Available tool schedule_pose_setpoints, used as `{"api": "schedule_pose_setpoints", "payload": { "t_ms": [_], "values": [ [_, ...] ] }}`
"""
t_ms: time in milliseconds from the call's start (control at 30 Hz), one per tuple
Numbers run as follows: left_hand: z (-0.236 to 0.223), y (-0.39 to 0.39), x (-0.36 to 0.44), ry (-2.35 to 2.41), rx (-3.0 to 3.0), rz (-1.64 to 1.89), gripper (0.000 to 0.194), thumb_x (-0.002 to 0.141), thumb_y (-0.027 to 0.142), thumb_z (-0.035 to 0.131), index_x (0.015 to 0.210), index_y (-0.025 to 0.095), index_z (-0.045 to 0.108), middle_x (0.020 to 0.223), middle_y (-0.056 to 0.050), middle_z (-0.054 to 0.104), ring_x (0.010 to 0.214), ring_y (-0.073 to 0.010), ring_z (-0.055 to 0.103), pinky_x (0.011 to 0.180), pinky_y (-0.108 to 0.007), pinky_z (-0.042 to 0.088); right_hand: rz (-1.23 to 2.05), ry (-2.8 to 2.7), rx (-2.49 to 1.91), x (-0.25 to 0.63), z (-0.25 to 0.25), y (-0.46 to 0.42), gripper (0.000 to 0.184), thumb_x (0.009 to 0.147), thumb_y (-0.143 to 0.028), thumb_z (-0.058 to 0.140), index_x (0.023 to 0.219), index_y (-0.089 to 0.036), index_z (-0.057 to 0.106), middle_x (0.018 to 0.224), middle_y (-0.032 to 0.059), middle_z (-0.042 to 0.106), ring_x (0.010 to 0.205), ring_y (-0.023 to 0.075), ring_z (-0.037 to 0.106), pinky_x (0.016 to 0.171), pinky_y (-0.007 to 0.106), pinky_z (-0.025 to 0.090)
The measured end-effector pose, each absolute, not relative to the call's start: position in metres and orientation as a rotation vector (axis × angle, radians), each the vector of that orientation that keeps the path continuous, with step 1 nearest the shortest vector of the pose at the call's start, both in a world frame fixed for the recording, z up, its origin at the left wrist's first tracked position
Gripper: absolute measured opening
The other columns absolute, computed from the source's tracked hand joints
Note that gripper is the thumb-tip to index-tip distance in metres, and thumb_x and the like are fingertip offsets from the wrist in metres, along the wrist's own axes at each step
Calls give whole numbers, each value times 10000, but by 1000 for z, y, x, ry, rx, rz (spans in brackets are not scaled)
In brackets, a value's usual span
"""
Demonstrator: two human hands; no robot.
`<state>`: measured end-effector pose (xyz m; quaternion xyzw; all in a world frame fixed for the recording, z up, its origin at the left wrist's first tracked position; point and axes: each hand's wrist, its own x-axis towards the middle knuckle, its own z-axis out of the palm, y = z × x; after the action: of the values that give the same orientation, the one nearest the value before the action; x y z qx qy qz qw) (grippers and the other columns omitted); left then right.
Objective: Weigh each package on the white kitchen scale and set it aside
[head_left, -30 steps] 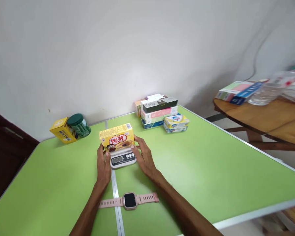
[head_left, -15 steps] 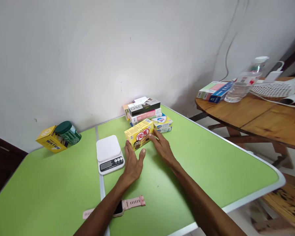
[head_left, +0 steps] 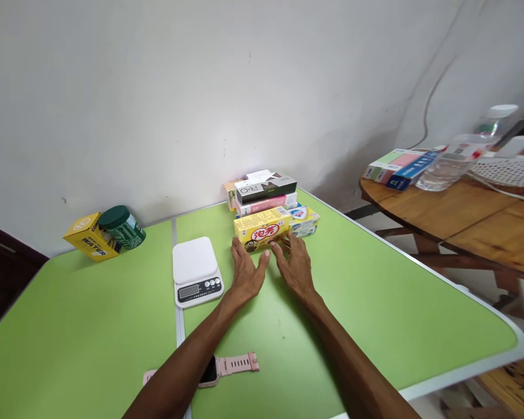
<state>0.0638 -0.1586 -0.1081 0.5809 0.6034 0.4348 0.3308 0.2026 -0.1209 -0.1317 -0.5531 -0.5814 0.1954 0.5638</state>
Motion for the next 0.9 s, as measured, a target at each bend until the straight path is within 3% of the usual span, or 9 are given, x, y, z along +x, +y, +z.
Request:
{"api": "schedule_pose_setpoints", "payload": {
  "t_ms": [133,233,333,467,600,667,767,900],
  "values": [
    [-109,-146,68,1519,1506,1182,1112,881,714,613,1657,109,94,1751,-269,83,1655,-351,57,1342,-523,131,457,-1413,-1289,205,-132,-123,748,902,-700,564,1382,-127,600,1317,228,617,1231,380,613,1055,630,518],
    [-98,-163,61,1513,1434,1192,1118,865,701,652,1665,113,139,1753,-262,102,1648,-390,60,1335,-564,152,502,-1398,-1305,204,-126,-137,743,896,-706,564,1384,-147,601,1315,227,618,1161,388,657,980,650,554],
    [-79,-199,36,1389,1514,1201,1050,898,683,635,1683,175,156,1762,-204,142,1635,-389,162,1329,-555,225,450,-1413,-1302,194,-106,-158,639,928,-666,555,1371,-211,628,1279,195,633,1120,390,679,913,651,579],
    [-65,-237,-48,1421,1654,1496,856,968,612,585,1657,251,226,1705,-161,299,1569,-338,353,1293,-526,342,415,-1534,-1170,151,-62,-181,430,980,-578,552,1280,-302,690,1249,148,670,1123,356,677,956,599,584],
    [-90,-244,-177,2049,1264,1856,808,954,634,580,1571,180,323,1592,-214,396,1501,-381,433,1249,-580,386,720,-1747,-937,68,-31,-195,357,971,-541,598,1174,-266,703,1158,121,726,1046,313,716,920,540,619],
    [-112,-239,-231,2124,1131,1881,802,939,645,590,1526,146,370,1543,-252,427,1466,-451,456,1212,-683,373,928,-1820,-860,18,-28,-194,389,948,-560,635,1184,-255,687,1197,130,731,1105,312,715,926,511,622],
    [-139,-221,-277,2075,1108,1877,708,923,627,623,1473,215,451,1424,-208,547,1346,-433,591,1135,-716,443,1160,-1878,-825,-57,-36,-175,537,888,-640,683,1249,-243,658,1334,162,695,1227,341,673,983,531,591],
    [-154,-184,-295,2003,1186,1928,771,866,577,720,1502,249,432,1495,-217,495,1482,-424,458,1229,-732,342,1129,-1888,-869,-131,-54,-118,693,901,-782,532,1290,-221,650,1408,181,656,1312,353,605,1075,572,507]
  ]
}}
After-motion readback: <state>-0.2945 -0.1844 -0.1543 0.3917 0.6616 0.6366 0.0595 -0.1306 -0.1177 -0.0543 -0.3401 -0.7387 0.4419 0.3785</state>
